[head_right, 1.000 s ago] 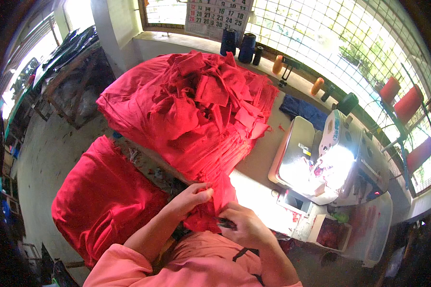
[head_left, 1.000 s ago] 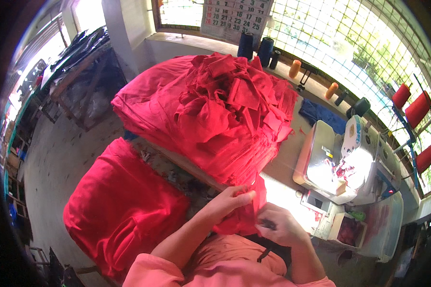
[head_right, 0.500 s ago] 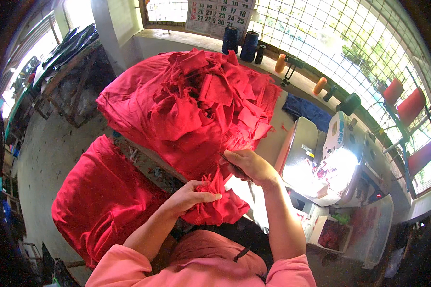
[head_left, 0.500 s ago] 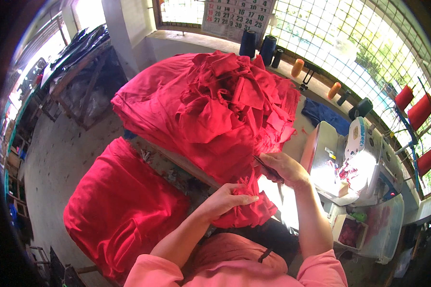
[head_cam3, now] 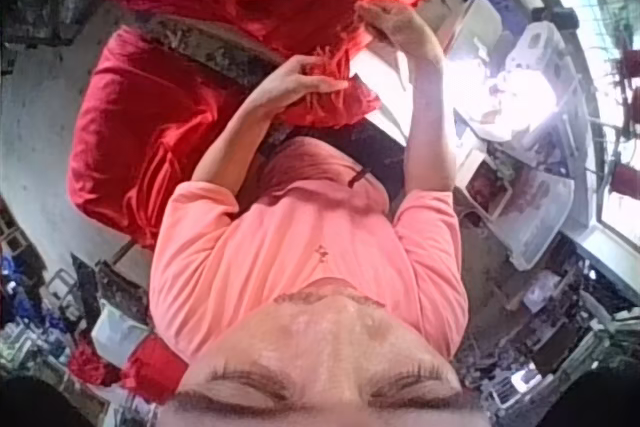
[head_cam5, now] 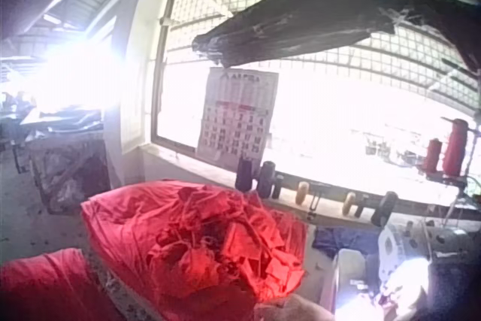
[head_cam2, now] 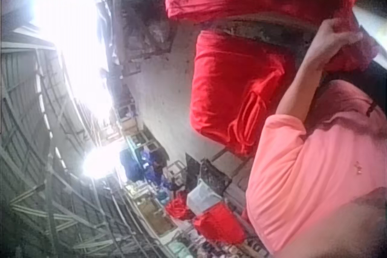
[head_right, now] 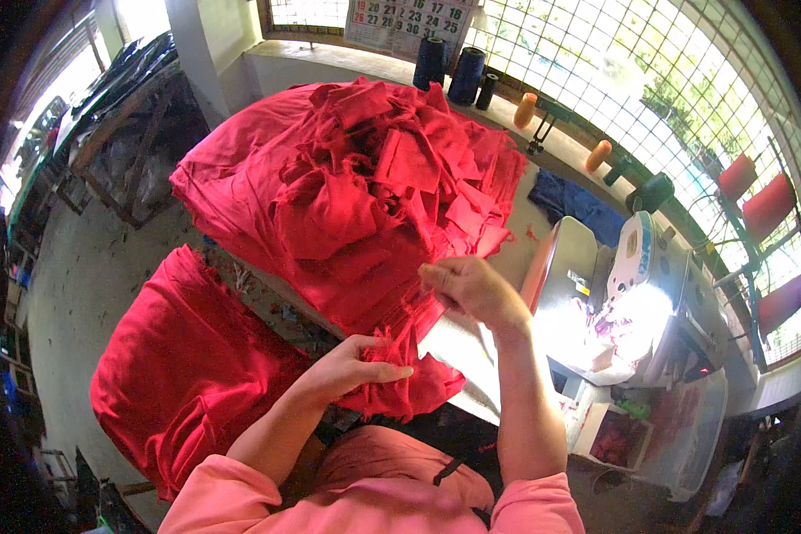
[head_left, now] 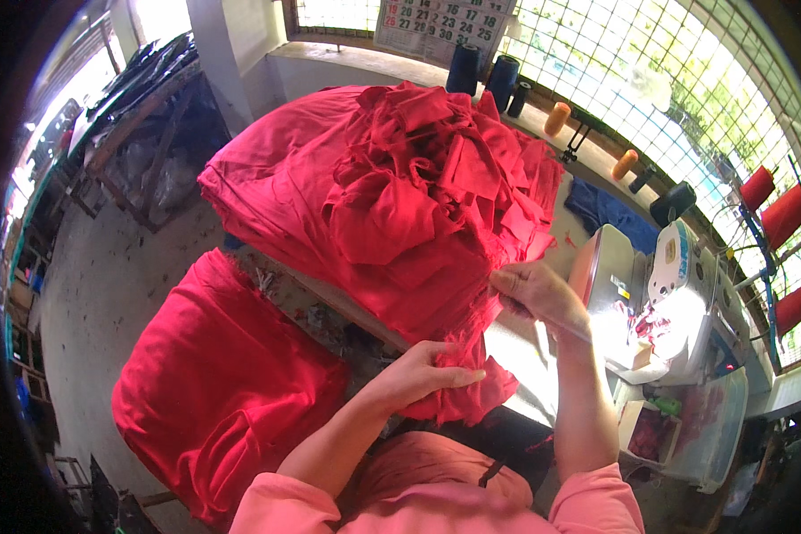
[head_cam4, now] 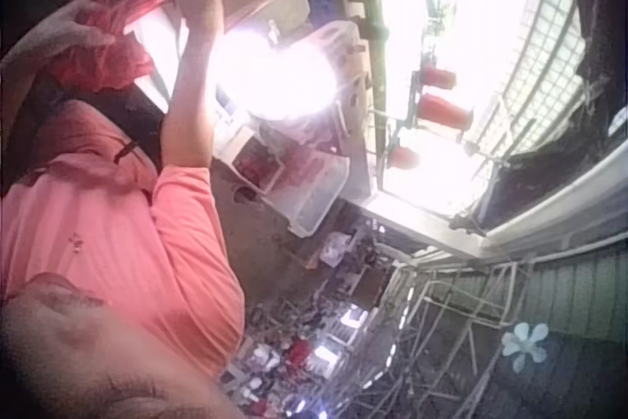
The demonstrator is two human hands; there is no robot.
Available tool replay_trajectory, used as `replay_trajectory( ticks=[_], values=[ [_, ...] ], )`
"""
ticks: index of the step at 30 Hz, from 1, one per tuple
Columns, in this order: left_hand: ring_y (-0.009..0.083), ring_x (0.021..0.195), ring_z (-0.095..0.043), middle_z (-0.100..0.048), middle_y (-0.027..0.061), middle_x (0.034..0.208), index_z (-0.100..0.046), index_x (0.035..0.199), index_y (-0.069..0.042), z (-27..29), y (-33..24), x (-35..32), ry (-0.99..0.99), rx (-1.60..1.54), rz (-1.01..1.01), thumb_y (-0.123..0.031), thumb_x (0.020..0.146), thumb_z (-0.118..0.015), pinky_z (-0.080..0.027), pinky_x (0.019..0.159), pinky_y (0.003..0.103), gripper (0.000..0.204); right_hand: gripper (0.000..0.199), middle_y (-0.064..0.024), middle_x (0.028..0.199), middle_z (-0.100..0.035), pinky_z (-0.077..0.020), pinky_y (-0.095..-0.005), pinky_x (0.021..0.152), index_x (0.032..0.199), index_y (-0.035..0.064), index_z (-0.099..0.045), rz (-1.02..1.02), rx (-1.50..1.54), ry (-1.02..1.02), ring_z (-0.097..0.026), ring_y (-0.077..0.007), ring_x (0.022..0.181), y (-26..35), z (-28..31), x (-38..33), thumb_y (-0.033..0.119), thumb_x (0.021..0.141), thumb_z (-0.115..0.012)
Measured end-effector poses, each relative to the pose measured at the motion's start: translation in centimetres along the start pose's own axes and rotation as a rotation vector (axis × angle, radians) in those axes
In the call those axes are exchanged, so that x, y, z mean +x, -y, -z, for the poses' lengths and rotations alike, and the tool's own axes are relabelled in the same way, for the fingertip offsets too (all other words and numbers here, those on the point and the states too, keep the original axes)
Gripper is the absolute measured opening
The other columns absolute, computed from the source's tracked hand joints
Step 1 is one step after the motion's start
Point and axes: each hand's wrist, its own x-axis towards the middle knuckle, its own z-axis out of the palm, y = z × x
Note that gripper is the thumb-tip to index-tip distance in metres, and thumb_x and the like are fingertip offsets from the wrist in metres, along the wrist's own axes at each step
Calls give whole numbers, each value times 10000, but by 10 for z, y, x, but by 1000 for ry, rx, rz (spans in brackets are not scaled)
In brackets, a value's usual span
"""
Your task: The person repeatedly picks up red fabric pieces from a pile, trims loose threads or edges using scissors, and places the trimmed pieces into a nearby container. The process is repeated continuously with multiple fabric pieces.
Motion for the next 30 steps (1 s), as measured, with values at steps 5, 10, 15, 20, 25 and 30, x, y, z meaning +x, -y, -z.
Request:
replay_trajectory(
  ticks=[5,10,15,20,25,30],
  values=[
    [67,735,-523,-570,7,800,-572,916,22,0,6,-12,32,-52,-14,-145,732,-631,-414,661,202,255,370,7,568,-482,-375,-249,483,770,23,-562,380,-247,-404,-466,-111,532,-7,13,39,392,755,-560],
    [52,699,-518,-570,-9,770,-589,869,0,1,-22,-25,-213,-6,-165,-102,743,-602,-420,610,191,163,221,-210,824,-554,-436,-404,664,885,67,-580,280,-863,-563,-556,-335,792,12,27,80,204,716,-537],
    [54,671,-513,-573,-9,743,-590,817,11,28,-94,-23,-332,157,-490,-76,746,-570,-414,585,204,114,176,-39,559,-515,-326,-230,366,831,21,-564,364,-89,-420,-435,-103,405,82,71,76,174,753,-528],
    [90,598,-481,-535,23,643,-574,773,36,72,-138,72,-504,886,-413,-204,694,-586,-402,545,275,253,143,-40,517,-501,-234,-182,293,812,52,-525,426,174,-420,-399,-72,354,124,66,58,186,763,-520],
    [115,519,-490,-524,37,563,-576,712,53,117,-188,110,-682,794,-543,-212,660,-582,-390,480,295,271,192,-63,516,-523,-199,-202,303,700,67,-508,618,371,-399,-341,-72,324,161,68,-14,250,756,-518],
    [93,557,-503,-553,14,638,-599,749,7,131,-214,89,-658,603,-640,-212,691,-583,-395,513,245,227,242,-60,516,-479,-214,-190,353,831,30,-545,827,287,-407,-314,-65,370,164,64,-87,251,798,-451]
  ],
)
